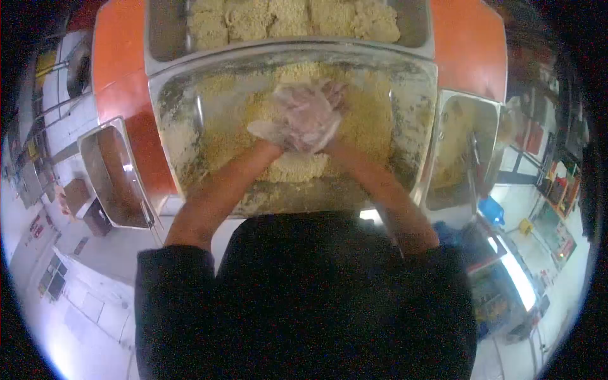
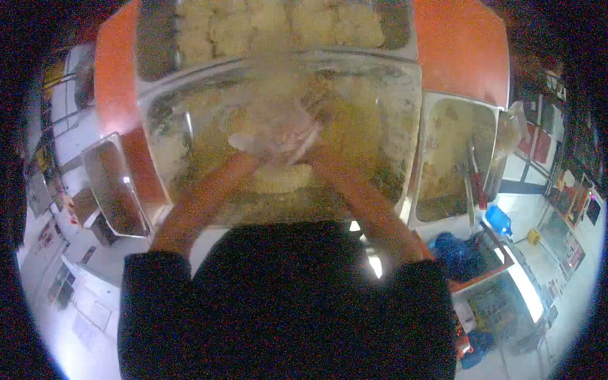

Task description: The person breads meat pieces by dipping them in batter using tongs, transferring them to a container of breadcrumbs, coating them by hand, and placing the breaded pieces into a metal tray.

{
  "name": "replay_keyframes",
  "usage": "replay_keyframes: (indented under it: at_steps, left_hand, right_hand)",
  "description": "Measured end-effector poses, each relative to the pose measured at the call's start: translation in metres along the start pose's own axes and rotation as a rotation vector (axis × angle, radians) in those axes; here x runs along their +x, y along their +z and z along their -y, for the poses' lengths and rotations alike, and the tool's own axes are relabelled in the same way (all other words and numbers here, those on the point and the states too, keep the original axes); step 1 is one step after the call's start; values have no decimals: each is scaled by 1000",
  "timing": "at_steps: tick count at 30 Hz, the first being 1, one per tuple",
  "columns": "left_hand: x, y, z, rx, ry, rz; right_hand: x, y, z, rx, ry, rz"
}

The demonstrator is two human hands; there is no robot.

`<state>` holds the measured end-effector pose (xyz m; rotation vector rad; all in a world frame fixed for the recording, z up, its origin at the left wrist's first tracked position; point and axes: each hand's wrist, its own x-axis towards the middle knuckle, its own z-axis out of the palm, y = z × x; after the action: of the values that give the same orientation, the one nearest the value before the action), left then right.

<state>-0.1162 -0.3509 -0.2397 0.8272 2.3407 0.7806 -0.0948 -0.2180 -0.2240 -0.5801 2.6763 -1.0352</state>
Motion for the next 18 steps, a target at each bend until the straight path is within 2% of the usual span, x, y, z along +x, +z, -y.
replay_keyframes:
  at_steps: [2,5,9,10,12,13,14,16,18]
  left_hand:
    - [-18,-5,-5,-158,-22,-141]
    - [-76,-12,-17,-1320,-482,-278]
    - [-151,1,8,380,-275,-279]
    - [-148,5,5,383,-276,-290]
    - [-136,17,-6,54,-481,-150]
    - [-135,31,0,56,-480,-162]
    - [-133,48,6,332,-326,-134]
    - [-133,52,12,611,-174,-111]
    - [-133,21,-3,368,-349,-190]
  right_hand:
    - [-28,-13,-4,138,91,-213]
    - [-78,-34,-17,147,240,-313]
    - [-105,-34,-14,42,311,-125]
    - [-104,-29,-6,24,309,-97]
    - [-98,-19,12,-31,310,-39]
    - [-93,-19,21,-66,319,-12]
    - [-87,-20,29,-100,329,13]
    - [-73,-40,55,-172,398,75]
    - [-57,-71,80,-218,484,131]
